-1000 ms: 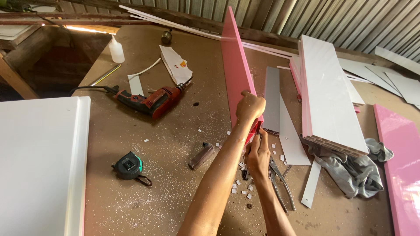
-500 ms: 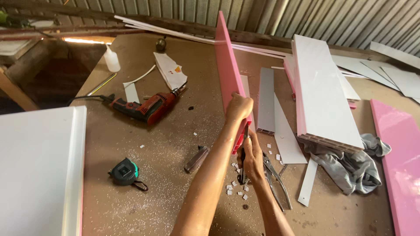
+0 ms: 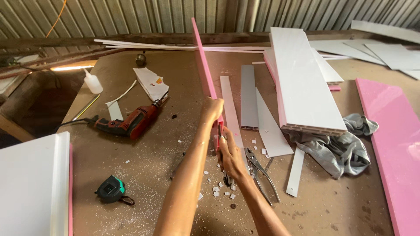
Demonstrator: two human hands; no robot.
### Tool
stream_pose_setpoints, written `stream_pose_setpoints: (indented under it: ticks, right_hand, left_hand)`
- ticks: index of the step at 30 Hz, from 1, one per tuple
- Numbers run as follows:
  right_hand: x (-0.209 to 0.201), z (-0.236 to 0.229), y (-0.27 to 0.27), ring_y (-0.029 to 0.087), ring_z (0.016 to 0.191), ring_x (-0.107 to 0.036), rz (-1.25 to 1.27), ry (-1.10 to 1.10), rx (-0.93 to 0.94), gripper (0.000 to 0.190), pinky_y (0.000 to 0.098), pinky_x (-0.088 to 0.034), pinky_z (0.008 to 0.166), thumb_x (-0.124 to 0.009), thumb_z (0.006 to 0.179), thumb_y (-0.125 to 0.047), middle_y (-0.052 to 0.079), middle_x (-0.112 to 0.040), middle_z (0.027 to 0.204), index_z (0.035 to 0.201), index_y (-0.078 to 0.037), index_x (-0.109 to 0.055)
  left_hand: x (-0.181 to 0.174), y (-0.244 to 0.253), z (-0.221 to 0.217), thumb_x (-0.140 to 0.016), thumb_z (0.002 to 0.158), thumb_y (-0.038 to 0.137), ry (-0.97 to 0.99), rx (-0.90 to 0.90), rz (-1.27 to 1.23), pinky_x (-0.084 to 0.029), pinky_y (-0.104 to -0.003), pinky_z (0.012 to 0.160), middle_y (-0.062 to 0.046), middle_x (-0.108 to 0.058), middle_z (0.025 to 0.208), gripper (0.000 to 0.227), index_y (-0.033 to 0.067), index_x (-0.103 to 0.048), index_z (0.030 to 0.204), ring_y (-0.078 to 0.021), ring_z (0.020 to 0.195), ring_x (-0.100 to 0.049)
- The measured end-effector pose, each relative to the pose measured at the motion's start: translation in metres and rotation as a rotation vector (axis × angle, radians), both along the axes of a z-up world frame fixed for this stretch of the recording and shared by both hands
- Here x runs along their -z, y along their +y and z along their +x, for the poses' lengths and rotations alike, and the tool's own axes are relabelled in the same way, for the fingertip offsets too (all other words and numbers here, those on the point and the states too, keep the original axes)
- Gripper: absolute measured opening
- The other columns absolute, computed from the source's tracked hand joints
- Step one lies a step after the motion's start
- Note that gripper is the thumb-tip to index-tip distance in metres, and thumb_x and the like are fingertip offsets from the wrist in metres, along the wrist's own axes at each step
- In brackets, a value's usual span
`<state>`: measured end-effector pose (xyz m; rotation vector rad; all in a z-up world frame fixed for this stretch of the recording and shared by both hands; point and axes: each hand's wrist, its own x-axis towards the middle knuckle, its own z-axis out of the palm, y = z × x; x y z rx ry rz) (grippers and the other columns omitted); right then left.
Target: The person holds a pink plastic sheet upright and uses a utility knife to trim its edge. They repeatedly score and snap off small pieces of the sheet's edge while working at a cluttered workbench.
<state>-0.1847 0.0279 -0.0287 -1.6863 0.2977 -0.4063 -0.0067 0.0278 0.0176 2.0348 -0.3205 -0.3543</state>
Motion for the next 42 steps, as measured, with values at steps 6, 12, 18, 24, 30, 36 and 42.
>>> stream_pose_setpoints:
  ticks: [6, 12, 18, 24, 30, 36, 42]
  right_hand:
    - [0.019, 0.012, -0.007, 0.015, 0.051, -0.051, -0.104, 0.011, -0.006, 0.046, 0.0308, -0.047, 0.053, -0.030, 0.107, -0.033, 0.005, -0.059, 0.064, 0.151, -0.020, -0.038]
    - [0.019, 0.009, -0.006, 0.016, 0.052, -0.048, -0.242, 0.036, 0.029, 0.047, 0.0321, -0.043, 0.056, -0.033, 0.108, -0.027, 0.007, -0.058, 0.063, 0.155, -0.021, -0.035]
    - [0.018, 0.008, 0.006, 0.020, 0.054, -0.059, -0.351, 0.023, 0.161, 0.048, 0.0321, -0.052, 0.056, -0.035, 0.108, -0.028, 0.019, -0.070, 0.079, 0.155, -0.017, -0.037]
    - [0.008, 0.000, 0.008, 0.023, 0.060, -0.065, -0.371, 0.050, 0.224, 0.046, 0.0346, -0.053, 0.056, -0.034, 0.108, -0.031, 0.021, -0.071, 0.088, 0.152, -0.019, -0.042]
    - [-0.009, -0.012, 0.001, 0.016, 0.055, -0.050, 0.099, 0.008, 0.055, 0.049, 0.0332, -0.047, 0.059, -0.032, 0.107, -0.032, 0.008, -0.063, 0.070, 0.153, -0.021, -0.043]
    - [-0.006, -0.008, 0.000, 0.019, 0.063, -0.051, -0.036, 0.035, 0.013, 0.051, 0.0434, -0.048, 0.073, -0.031, 0.108, -0.037, 0.012, -0.061, 0.075, 0.157, -0.023, -0.034]
    - [0.010, 0.003, -0.003, 0.028, 0.069, -0.063, -0.155, 0.005, 0.059, 0.049, 0.0449, -0.051, 0.072, -0.031, 0.107, -0.031, 0.025, -0.070, 0.090, 0.155, -0.021, -0.035]
  left_hand:
    - [-0.038, 0.012, -0.042, -0.058, 0.066, 0.029, -0.028, -0.050, 0.089, -0.043, -0.049, 0.110, -0.024, -0.066, 0.133, 0.074, -0.0094, -0.062, 0.129, -0.0380, 0.130, -0.059]
    - [0.008, -0.009, 0.000, -0.060, 0.065, 0.030, -0.053, -0.041, 0.086, -0.045, -0.051, 0.107, -0.028, -0.067, 0.129, 0.074, -0.0104, -0.064, 0.127, -0.0398, 0.128, -0.060]
    - [0.005, 0.002, 0.000, -0.063, 0.064, 0.041, -0.073, -0.034, 0.169, -0.046, -0.047, 0.103, -0.022, -0.072, 0.119, 0.073, -0.0052, -0.068, 0.121, -0.0365, 0.123, -0.064]
    - [0.020, -0.005, 0.016, -0.063, 0.065, 0.041, -0.109, -0.015, 0.208, -0.047, -0.046, 0.100, -0.021, -0.073, 0.118, 0.071, -0.0053, -0.069, 0.118, -0.0362, 0.123, -0.065]
    - [0.034, -0.007, 0.024, -0.065, 0.066, 0.041, -0.085, -0.018, 0.128, -0.043, -0.048, 0.106, -0.025, -0.068, 0.125, 0.074, -0.0055, -0.066, 0.124, -0.0389, 0.128, -0.061]
    - [0.020, -0.001, 0.019, -0.066, 0.065, 0.041, -0.109, -0.054, 0.173, -0.046, -0.047, 0.100, -0.023, -0.071, 0.121, 0.071, -0.0051, -0.069, 0.119, -0.0385, 0.124, -0.063]
    - [0.016, -0.004, 0.010, -0.065, 0.065, 0.042, -0.069, -0.086, 0.127, -0.045, -0.048, 0.104, -0.025, -0.068, 0.126, 0.075, -0.0047, -0.065, 0.123, -0.0393, 0.126, -0.061]
